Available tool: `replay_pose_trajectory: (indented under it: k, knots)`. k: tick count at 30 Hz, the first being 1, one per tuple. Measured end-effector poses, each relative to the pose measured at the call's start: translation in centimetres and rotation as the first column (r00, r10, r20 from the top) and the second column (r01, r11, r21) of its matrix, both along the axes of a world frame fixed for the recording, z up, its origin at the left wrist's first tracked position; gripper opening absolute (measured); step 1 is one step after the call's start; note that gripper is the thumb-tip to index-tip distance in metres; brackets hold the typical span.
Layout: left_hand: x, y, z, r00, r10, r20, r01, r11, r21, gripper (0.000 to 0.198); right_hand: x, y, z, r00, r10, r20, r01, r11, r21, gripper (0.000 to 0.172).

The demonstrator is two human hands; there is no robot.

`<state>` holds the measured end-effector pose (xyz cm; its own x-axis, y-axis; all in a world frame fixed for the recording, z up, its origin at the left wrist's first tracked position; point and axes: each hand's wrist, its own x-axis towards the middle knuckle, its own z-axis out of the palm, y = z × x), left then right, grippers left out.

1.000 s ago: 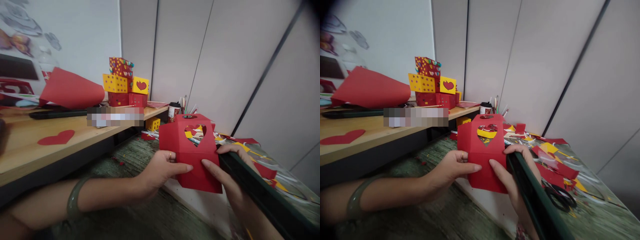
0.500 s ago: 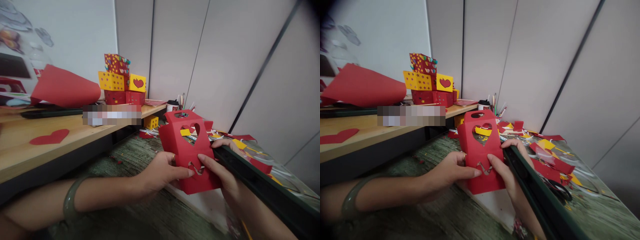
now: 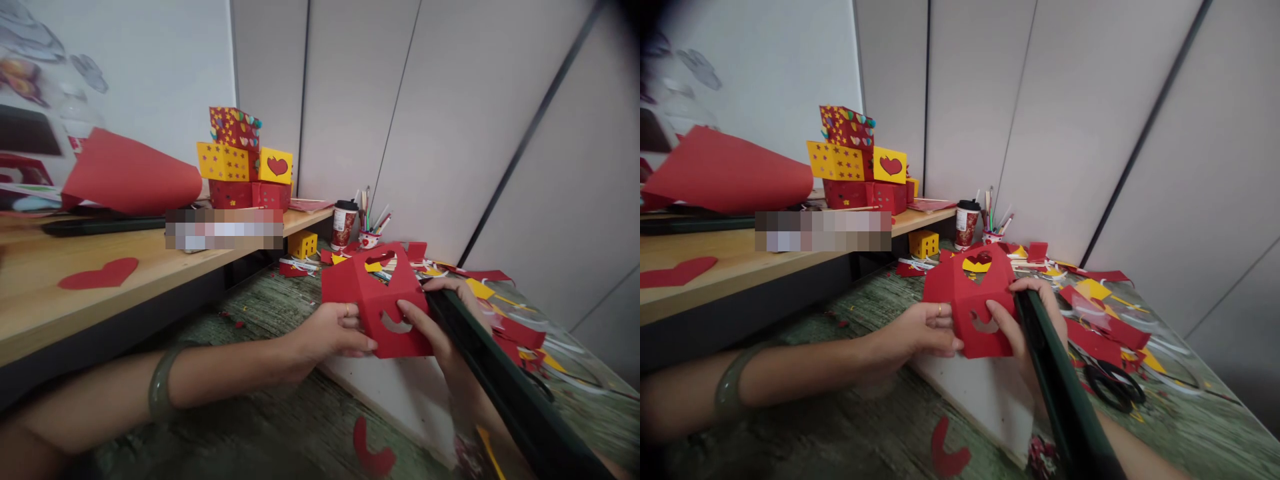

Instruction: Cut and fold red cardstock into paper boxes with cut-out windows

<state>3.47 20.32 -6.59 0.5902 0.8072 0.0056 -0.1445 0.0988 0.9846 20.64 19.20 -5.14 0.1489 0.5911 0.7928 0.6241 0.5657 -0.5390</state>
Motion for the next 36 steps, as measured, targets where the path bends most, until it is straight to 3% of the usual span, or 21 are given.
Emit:
replay_pose_trajectory:
  k: [9, 18, 22, 25, 27, 29, 32, 34, 36]
  knots:
    - [-0.4, 0.5, 0.2, 0.962, 0.103, 0.253, -0.106, 0.994, -0.002, 0.029, 0.5, 0.5, -0.8, 0.999, -0.003, 0.047, 0.002, 1.000, 0.019, 0.025]
    - [-0.7, 0.7, 0.2, 0.957, 0.164, 0.238, -0.171, 0.985, 0.010, 0.031, 0.7, 1.0, -0.5, 0.993, 0.112, -0.037, -0.113, 0.994, -0.015, 0.017]
    - [-0.9, 0.9, 0.2, 0.979, 0.201, -0.021, -0.198, 0.975, 0.100, 0.036, 1.2, 1.2, -0.3, 0.994, 0.108, -0.008, -0.108, 0.993, -0.042, 0.018]
    - [-1.3, 1.4, 0.6, 0.954, 0.146, -0.264, -0.112, 0.984, 0.140, 0.052, 1.7, 1.5, -0.2, 0.988, 0.152, -0.005, -0.151, 0.979, -0.136, 0.019]
    - [-1.7, 1.8, 1.1, 0.927, 0.139, -0.348, -0.071, 0.977, 0.200, 0.052, 2.1, 1.8, -0.2, 0.977, 0.213, -0.025, -0.213, 0.950, -0.230, 0.019]
    - [-2.2, 2.2, 1.7, 0.900, 0.239, -0.364, -0.114, 0.936, 0.333, 0.049, 2.4, 2.0, -0.2, 0.962, 0.267, -0.062, -0.273, 0.914, -0.300, 0.019]
    - [-2.7, 2.6, 2.9, 0.874, 0.405, -0.270, -0.215, 0.819, 0.533, 0.036, 2.5, 1.9, 0.0, 0.950, 0.300, -0.086, -0.311, 0.898, -0.312, 0.018]
    - [-2.6, 2.9, 3.4, 0.873, 0.437, -0.215, -0.219, 0.747, 0.628, 0.021, 2.3, 1.6, 0.3, 0.951, 0.302, -0.066, -0.307, 0.904, -0.296, 0.018]
    - [-2.2, 3.0, 3.7, 0.896, 0.392, -0.208, -0.161, 0.725, 0.670, 0.026, 1.9, 1.1, 0.7, 0.954, 0.297, -0.036, -0.296, 0.915, -0.275, 0.017]
